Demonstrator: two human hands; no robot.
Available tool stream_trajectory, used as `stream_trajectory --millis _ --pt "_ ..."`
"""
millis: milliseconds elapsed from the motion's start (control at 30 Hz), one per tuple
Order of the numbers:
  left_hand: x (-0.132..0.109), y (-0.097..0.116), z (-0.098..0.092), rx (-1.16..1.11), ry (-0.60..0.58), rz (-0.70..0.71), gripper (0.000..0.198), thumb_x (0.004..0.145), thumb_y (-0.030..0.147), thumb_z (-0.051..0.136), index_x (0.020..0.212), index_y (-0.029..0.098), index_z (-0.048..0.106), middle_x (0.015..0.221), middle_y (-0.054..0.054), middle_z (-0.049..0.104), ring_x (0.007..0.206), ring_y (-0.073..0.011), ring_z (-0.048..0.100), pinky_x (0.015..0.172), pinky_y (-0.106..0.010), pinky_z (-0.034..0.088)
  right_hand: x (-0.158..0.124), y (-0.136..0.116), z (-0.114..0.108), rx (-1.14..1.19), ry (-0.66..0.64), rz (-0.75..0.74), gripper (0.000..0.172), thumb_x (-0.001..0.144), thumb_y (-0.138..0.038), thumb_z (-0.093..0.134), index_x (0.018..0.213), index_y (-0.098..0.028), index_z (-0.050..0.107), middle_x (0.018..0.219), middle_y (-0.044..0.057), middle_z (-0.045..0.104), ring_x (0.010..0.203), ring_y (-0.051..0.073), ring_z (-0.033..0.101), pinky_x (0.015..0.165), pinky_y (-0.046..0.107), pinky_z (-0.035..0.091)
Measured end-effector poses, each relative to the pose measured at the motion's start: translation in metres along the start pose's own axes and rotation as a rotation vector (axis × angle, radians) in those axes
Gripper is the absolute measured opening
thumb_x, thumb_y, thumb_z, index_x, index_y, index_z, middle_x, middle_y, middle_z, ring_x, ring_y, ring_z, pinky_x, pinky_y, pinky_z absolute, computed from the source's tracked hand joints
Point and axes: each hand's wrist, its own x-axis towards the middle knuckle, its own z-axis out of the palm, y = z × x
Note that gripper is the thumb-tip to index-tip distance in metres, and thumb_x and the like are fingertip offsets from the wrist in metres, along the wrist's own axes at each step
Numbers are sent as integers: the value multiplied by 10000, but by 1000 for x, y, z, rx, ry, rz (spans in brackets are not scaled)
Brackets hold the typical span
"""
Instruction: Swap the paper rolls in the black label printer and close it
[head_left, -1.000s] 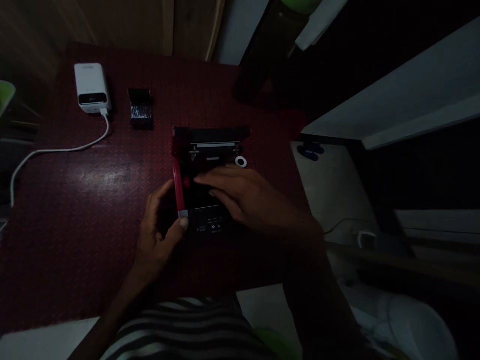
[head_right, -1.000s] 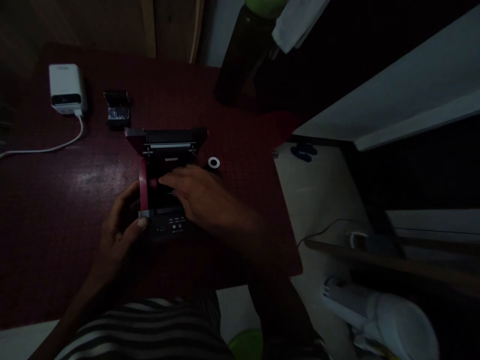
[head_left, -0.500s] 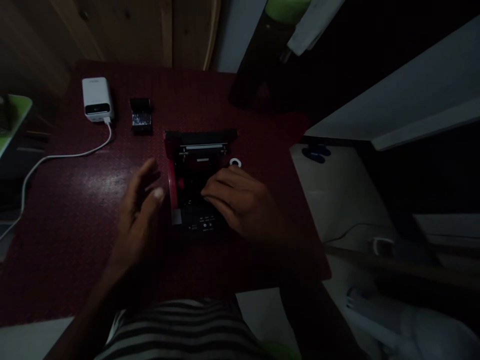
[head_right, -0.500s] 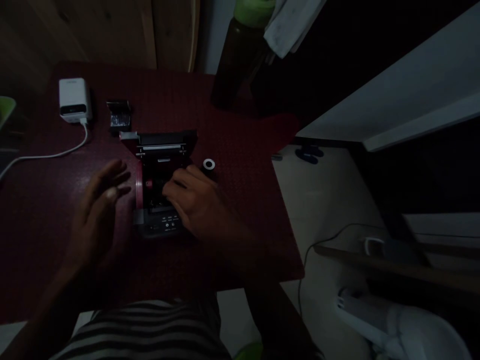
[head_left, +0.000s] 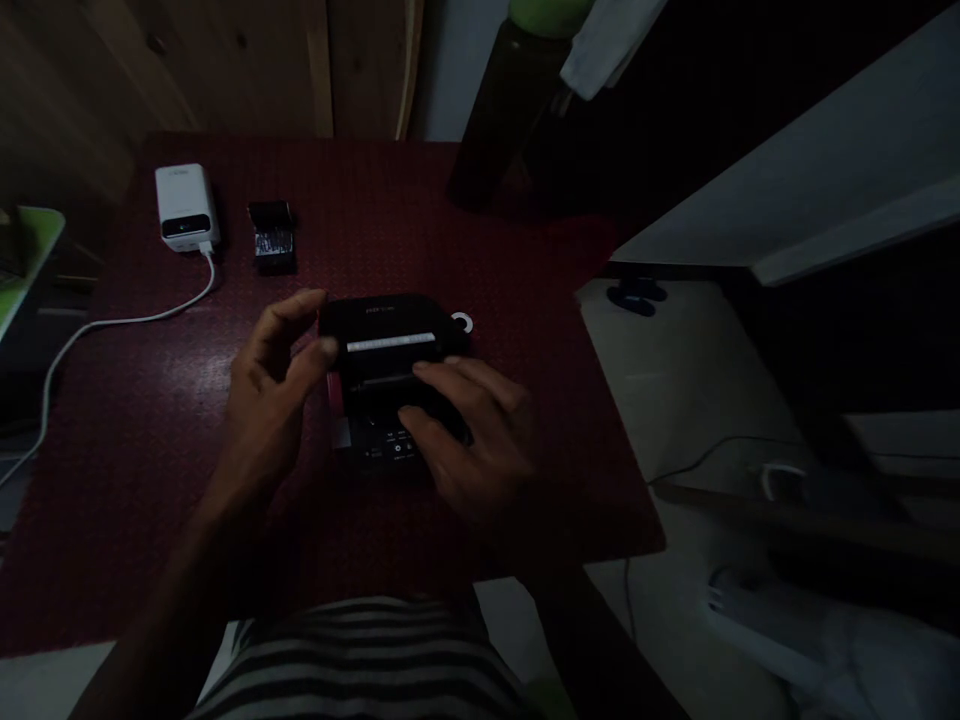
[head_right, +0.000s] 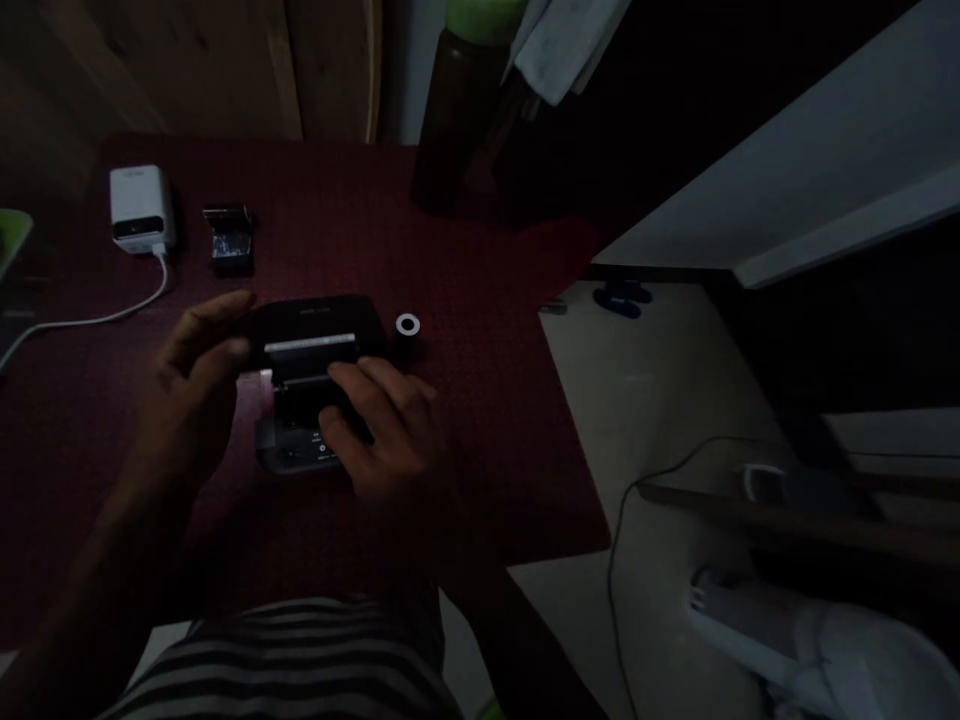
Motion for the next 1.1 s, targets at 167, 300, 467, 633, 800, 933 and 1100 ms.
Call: stream_trajectory --millis 167,300,467,633,800,933,1100 --pt "-30 -15 -11 -7 -105 -179 734 891 455 961 1565 272 734 1635 -145 744 1542 -422 696 1204 -555 653 0 2 5 108 -11 8 310 1118 -31 652 1114 -250 871 1407 90 895 1356 269 839 1156 465 647" --pt "-38 -13 -11 -26 -168 -235 664 984 450 895 1605 291 722 1650 -131 739 1532 -406 709 1206 -547 652 1 -1 7 113 -38 45 321 1131 -31 624 1133 -226 879 1365 97 907 1318 266 863 1107 451 674" --pt "-36 -10 -13 -24 -198 -206 680 984 470 916 1612 302 718 1684 -121 714 1574 -392 675 1223 -513 642 1 -6 6 130 -24 66 330 1125 -11 606 1154 -203 873 1339 109 914 1303 265 871 1100 442 696" --pt "-41 -15 -11 -63 -173 -231 664 996 463 905 1619 327 719 1655 -101 740 1552 -383 697 1223 -521 648 -4 -5 5 210 -9 120 316 1160 -91 609 1325 -223 845 1385 108 899 1358 274 847 1133 487 711" --pt "-60 -23 -14 -119 -115 -273 607 1021 505 875 1602 374 755 1669 -63 736 1592 -376 666 1303 -551 588 -25 -5 0 250 130 367 338 1156 -214 673 1477 -278 759 1425 96 880 1379 296 829 1165 534 705" --pt "-64 -21 -18 -79 -143 -249 627 995 400 886 1608 392 756 1666 -47 738 1612 -380 649 1216 -499 657 -45 -11 5 319 107 612 342 1160 -394 694 1478 -279 748 1401 95 888 1226 287 887 1038 480 755" --pt "-61 -9 -16 -21 -149 -234 587 993 417 878 1567 348 780 1646 -68 750 1672 -413 581 1108 -468 715 -54 -14 14 389 100 706 430 1152 -516 685 1491 -257 738 1369 120 897 1169 301 904 977 466 766"
